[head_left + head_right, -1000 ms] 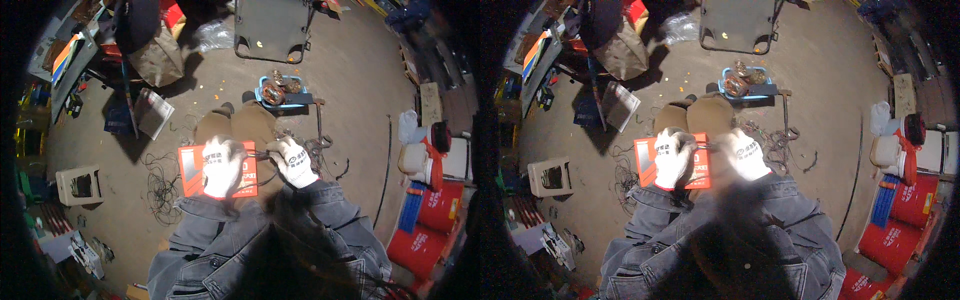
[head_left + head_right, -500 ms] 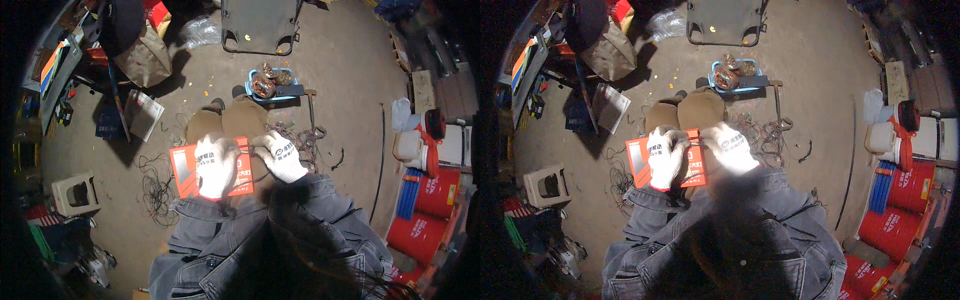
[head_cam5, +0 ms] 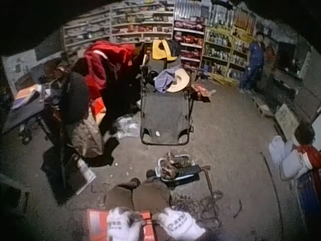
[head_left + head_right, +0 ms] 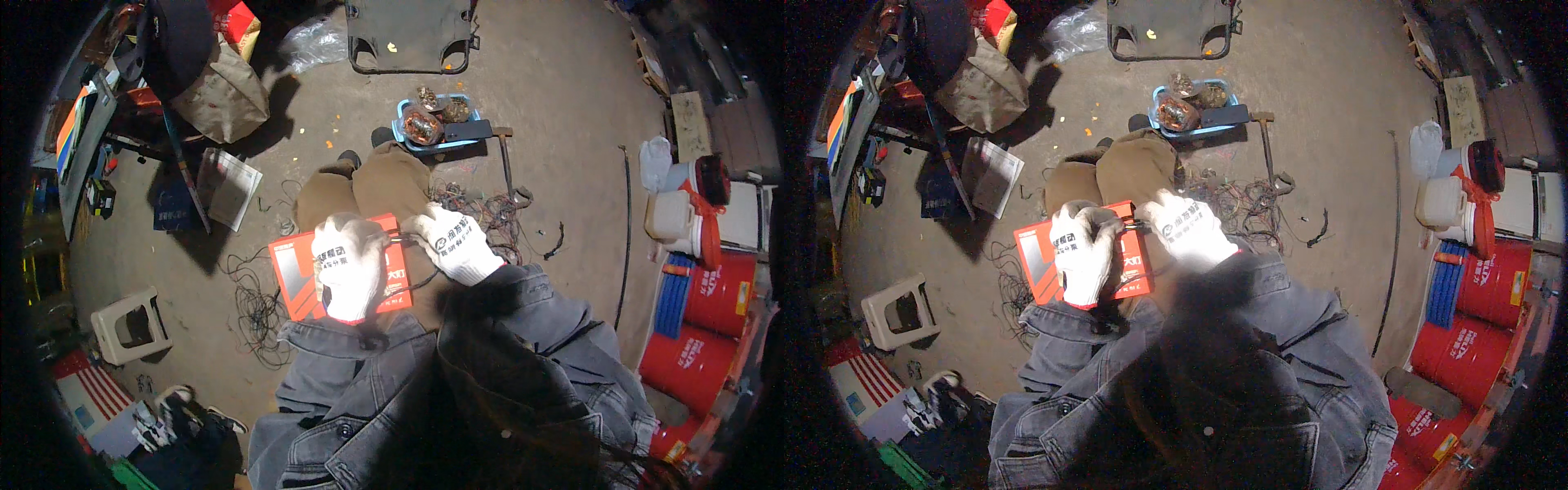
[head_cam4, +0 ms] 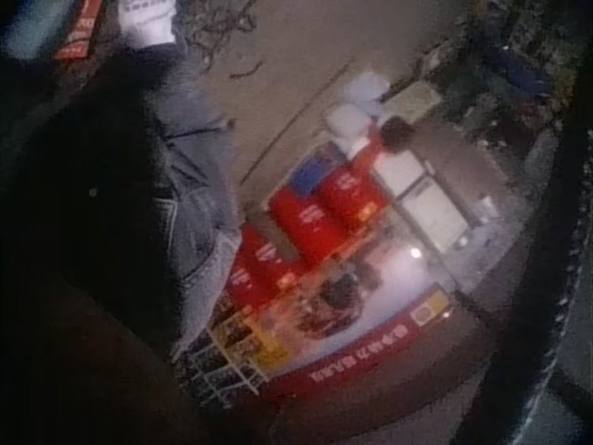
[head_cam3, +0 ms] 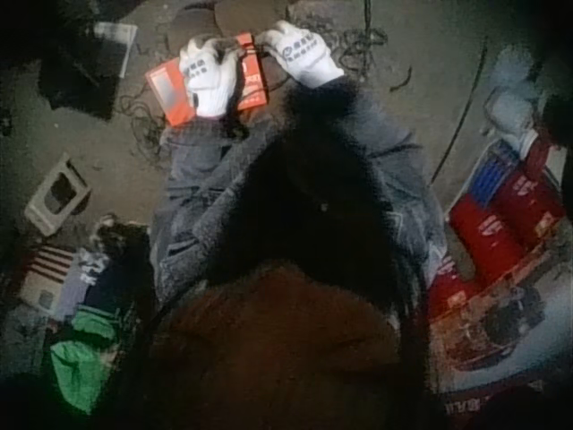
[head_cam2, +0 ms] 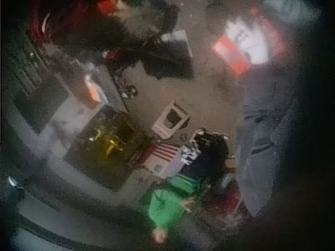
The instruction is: The person sits on the floor and uses pliers to strip insulation from several multi-colored wires. They repeatedly cut, pull, and twist the wire ends while working over a red box.
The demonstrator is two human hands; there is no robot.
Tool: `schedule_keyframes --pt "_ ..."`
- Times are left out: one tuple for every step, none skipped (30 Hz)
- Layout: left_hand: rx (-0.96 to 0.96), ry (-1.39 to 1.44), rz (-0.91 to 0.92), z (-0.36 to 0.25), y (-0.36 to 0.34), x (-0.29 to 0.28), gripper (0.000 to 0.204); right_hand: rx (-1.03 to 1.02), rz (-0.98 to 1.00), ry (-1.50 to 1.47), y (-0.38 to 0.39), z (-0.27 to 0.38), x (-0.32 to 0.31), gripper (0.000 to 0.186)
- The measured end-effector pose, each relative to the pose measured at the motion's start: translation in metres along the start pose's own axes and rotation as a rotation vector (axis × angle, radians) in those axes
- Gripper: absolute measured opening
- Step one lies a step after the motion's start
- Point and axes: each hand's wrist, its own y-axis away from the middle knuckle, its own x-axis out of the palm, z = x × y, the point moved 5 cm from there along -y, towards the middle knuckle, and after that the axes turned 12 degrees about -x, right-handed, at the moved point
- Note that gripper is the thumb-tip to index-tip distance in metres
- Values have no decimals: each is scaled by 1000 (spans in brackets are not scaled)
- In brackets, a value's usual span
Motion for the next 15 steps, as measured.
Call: schedule_keyframes --pt "-9 0 8 0 0 2 16 -3 24 35 0 -2 2 31" --pt "-9 14 11 0 0 3 16 -1 40 27 1 -3 3 31" --pt "-15 44 4 0 0 4 16 1 58 19 3 -5 5 31" --pt "13 23 2 -1 0 5 16 -11 48 11 3 -7 5 30" --pt "39 20 -8 -4 3 6 15 -2 59 31 10 -8 5 30" --pt "69 23 -8 -5 4 7 15 -9 41 50 12 -9 5 31" --pt "50 24 -11 -3 3 7 15 -9 44 71 14 -10 7 31" --pt "36 33 -5 -2 2 8 15 -27 14 75 14 -12 7 30" --pt "24 52 7 -1 2 9 15 -29 5 78 17 -13 9 30" --pt "22 29 10 -1 2 9 14 -36 -10 78 18 -13 11 29" --pt "19 17 8 0 2 10 14 -37 4 83 20 -16 13 29" --pt "27 19 -6 0 2 10 13 -38 6 106 21 -18 14 28" --pt "30 23 -13 0 2 10 12 -54 -2 127 21 -19 15 28" --pt "31 3 -16 0 2 11 12 -71 -10 148 22 -19 15 28" --pt "31 1 -34 -1 3 11 13 -95 -17 145 22 -19 16 27"
